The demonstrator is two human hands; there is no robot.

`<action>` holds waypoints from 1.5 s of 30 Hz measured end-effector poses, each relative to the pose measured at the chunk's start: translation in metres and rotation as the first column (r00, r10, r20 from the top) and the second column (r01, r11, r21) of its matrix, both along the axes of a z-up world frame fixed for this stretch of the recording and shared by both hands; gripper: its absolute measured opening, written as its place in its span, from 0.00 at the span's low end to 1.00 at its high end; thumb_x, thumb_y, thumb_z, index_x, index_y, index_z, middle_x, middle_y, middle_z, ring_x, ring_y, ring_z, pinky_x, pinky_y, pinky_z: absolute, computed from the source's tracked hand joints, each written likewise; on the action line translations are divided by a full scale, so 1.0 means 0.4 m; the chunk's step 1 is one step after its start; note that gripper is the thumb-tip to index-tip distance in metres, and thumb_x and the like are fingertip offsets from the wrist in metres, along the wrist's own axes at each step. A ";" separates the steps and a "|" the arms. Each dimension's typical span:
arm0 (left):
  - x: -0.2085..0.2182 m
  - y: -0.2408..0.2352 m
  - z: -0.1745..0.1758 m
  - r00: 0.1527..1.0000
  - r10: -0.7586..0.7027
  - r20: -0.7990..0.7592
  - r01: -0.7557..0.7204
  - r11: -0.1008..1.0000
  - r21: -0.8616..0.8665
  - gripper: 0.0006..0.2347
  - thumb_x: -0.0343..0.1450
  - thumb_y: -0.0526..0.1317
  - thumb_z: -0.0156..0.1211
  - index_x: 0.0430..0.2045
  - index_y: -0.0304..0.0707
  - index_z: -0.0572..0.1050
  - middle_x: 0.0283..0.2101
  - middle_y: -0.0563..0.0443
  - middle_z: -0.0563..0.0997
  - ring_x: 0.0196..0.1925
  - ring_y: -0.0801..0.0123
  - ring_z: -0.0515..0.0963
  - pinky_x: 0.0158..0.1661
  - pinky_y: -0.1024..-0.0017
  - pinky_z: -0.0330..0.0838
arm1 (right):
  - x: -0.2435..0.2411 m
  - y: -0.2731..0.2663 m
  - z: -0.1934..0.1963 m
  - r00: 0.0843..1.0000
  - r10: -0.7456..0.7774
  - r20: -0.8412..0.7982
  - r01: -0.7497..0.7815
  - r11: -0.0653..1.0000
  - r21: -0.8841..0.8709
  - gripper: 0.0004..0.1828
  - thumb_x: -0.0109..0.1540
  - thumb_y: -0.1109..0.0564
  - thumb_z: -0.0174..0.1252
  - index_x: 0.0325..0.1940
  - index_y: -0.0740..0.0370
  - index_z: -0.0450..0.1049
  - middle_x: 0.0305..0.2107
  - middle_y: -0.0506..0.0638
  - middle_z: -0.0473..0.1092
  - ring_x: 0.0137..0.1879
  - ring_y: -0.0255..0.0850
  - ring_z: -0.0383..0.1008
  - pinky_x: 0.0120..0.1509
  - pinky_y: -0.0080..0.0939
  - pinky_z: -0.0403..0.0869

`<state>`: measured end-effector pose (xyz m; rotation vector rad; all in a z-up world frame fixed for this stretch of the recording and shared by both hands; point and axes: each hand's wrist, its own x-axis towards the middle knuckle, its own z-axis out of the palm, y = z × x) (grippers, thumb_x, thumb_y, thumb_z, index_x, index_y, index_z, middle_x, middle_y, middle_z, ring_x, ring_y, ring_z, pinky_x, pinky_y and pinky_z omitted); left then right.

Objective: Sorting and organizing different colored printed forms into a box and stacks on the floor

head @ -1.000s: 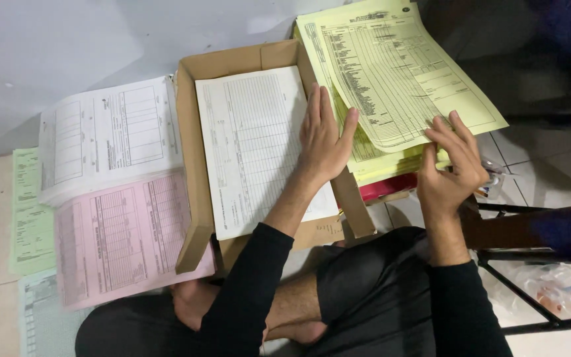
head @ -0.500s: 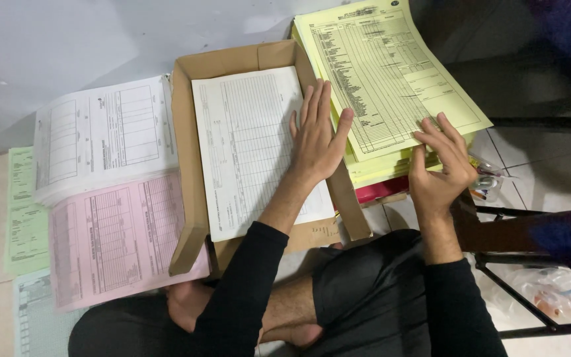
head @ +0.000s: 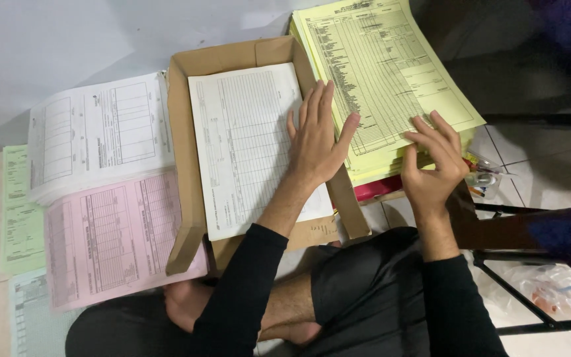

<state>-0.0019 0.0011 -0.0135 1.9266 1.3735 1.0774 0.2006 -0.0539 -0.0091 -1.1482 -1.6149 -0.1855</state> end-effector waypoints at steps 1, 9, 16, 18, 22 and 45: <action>0.003 0.002 0.000 1.000 -0.003 0.000 0.003 1.000 0.001 0.32 0.79 0.59 0.42 0.73 0.34 0.52 0.75 0.32 0.54 0.78 0.42 0.52 0.67 0.27 0.37 | 0.000 0.000 -0.004 1.000 -0.003 0.000 0.003 1.000 0.001 0.14 0.58 0.77 0.61 0.41 0.65 0.84 0.46 0.64 0.80 0.62 0.63 0.76 0.68 0.58 0.72; 0.007 0.007 -0.027 0.984 0.062 -0.167 -0.048 0.995 0.085 0.27 0.75 0.53 0.55 0.66 0.35 0.62 0.73 0.34 0.56 0.72 0.41 0.63 0.64 0.28 0.55 | 0.003 0.004 -0.022 0.983 -0.098 0.152 0.107 0.993 -0.048 0.17 0.67 0.57 0.54 0.56 0.56 0.84 0.72 0.59 0.63 0.81 0.58 0.46 0.76 0.68 0.25; 0.004 0.011 0.025 0.929 0.095 -0.357 -0.050 0.990 0.133 0.27 0.75 0.52 0.54 0.62 0.29 0.65 0.70 0.33 0.61 0.76 0.47 0.56 0.68 0.32 0.44 | 0.012 0.049 -0.101 0.967 0.001 0.256 0.013 0.998 -0.054 0.13 0.65 0.53 0.57 0.50 0.51 0.85 0.53 0.49 0.77 0.63 0.52 0.72 0.74 0.57 0.59; 0.008 0.017 0.051 0.894 0.039 -0.446 -0.025 0.999 0.037 0.27 0.72 0.53 0.53 0.60 0.28 0.68 0.68 0.32 0.65 0.76 0.49 0.57 0.69 0.32 0.40 | 0.024 0.059 -0.145 0.982 -0.029 0.184 0.041 0.997 -0.060 0.11 0.65 0.50 0.58 0.43 0.50 0.85 0.47 0.47 0.79 0.59 0.50 0.73 0.72 0.57 0.59; 0.050 0.157 -0.006 0.832 0.071 -0.550 0.021 0.987 0.159 0.33 0.71 0.59 0.55 0.56 0.20 0.68 0.66 0.21 0.63 0.74 0.37 0.53 0.66 0.26 0.39 | -0.051 0.033 -0.062 0.985 -0.052 0.166 0.062 0.996 -0.058 0.08 0.60 0.60 0.55 0.38 0.60 0.79 0.43 0.52 0.78 0.60 0.49 0.71 0.72 0.55 0.60; 0.089 0.357 -0.025 0.691 -0.001 -0.723 -0.111 0.988 -0.108 0.43 0.72 0.72 0.27 0.75 0.35 0.42 0.76 0.28 0.35 0.77 0.39 0.31 0.63 0.19 0.25 | -0.095 0.137 0.043 0.839 -0.037 0.543 0.395 0.728 -0.560 0.44 0.63 0.31 0.48 0.78 0.56 0.58 0.75 0.65 0.44 0.78 0.66 0.40 0.67 0.90 0.50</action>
